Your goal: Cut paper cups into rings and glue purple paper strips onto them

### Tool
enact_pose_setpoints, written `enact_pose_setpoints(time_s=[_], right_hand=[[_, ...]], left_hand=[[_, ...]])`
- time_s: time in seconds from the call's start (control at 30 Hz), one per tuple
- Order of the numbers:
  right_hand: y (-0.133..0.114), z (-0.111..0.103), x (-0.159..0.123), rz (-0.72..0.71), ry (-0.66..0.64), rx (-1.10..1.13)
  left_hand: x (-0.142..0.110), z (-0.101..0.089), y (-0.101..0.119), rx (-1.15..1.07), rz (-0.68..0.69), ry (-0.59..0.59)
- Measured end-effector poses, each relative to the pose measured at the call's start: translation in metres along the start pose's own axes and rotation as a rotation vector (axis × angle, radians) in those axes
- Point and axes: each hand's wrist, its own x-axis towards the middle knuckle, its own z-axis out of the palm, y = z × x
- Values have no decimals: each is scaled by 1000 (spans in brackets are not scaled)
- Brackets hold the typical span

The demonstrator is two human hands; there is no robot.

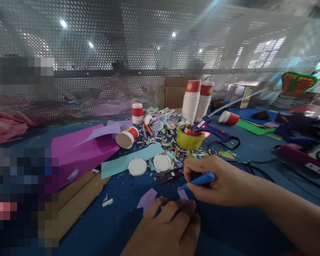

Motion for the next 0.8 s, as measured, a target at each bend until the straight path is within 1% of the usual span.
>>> enact_pose_setpoints(time_s=[0.3, 0.47, 0.6, 0.8], right_hand=[[0, -1, 0, 6, -14, -9], [1, -1, 0, -10, 19, 3], [1, -1, 1, -22, 39, 15], [1, 1, 1, -23, 12, 16]], left_hand=[[-1, -1, 1, 6, -5, -16], [-2, -2, 0, -4, -3, -50], [-4, -2, -1, -7, 7, -47], [-4, -2, 0, -13, 3, -71]])
